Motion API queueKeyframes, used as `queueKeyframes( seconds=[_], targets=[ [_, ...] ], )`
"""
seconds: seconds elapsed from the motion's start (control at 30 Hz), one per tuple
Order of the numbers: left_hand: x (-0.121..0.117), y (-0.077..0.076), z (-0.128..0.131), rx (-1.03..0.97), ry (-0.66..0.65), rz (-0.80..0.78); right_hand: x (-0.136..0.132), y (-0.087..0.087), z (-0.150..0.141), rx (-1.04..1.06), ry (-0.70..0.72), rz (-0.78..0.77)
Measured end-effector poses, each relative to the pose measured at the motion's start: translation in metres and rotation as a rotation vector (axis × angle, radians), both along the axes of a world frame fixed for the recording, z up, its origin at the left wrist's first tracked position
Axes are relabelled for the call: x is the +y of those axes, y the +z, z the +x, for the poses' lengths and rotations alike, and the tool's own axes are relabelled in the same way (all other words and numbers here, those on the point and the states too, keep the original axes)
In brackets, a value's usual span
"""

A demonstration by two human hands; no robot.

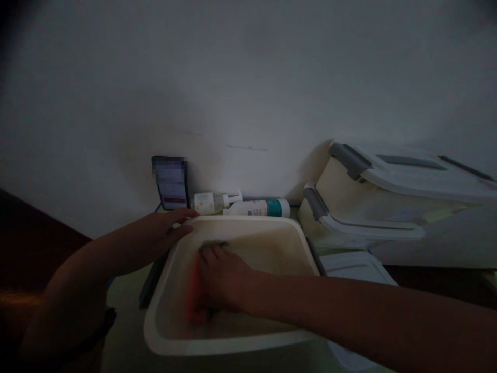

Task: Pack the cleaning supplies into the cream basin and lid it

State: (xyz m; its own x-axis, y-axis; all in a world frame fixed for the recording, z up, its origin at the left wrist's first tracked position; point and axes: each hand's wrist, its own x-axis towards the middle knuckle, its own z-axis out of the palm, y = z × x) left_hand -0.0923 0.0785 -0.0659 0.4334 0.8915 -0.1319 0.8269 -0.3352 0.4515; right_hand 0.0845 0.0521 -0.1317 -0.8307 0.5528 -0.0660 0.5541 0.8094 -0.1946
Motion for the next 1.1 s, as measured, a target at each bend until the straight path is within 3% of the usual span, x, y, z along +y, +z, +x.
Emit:
queueKeyframes(
  seconds=[0.13,0.27,0.4,0.6,0.73,0.93,1.07,1.1],
  targets=[
    [0.001,-0.001,-0.002,-0.043,-0.009,-0.015,0.0,0.013,-0.001,-0.074,0.092,0.032],
    [-0.002,0.003,-0.002,-0.092,-0.042,-0.097,-0.002,0.028,0.016,-0.119,0.167,-0.005],
    [-0.007,0.006,-0.003,-0.087,-0.067,-0.142,-0.008,0.04,0.034,-0.077,0.103,-0.044],
    [-0.009,0.007,-0.017,-0.127,-0.115,-0.182,-0.008,0.07,0.047,0.061,-0.067,-0.218],
    [-0.005,0.009,-0.014,-0.146,-0.073,-0.139,0.002,0.082,0.05,0.204,-0.117,-0.26],
    [-0.003,0.009,-0.009,-0.102,-0.048,-0.082,0.007,0.089,0.075,0.562,-0.345,-0.113],
    [0.003,0.008,-0.025,-0.126,0.025,-0.028,-0.005,0.076,0.075,0.455,-0.477,-0.025],
    [0.005,0.008,-0.029,-0.125,0.08,0.002,-0.008,0.07,0.07,0.407,-0.442,-0.01]
  ],
)
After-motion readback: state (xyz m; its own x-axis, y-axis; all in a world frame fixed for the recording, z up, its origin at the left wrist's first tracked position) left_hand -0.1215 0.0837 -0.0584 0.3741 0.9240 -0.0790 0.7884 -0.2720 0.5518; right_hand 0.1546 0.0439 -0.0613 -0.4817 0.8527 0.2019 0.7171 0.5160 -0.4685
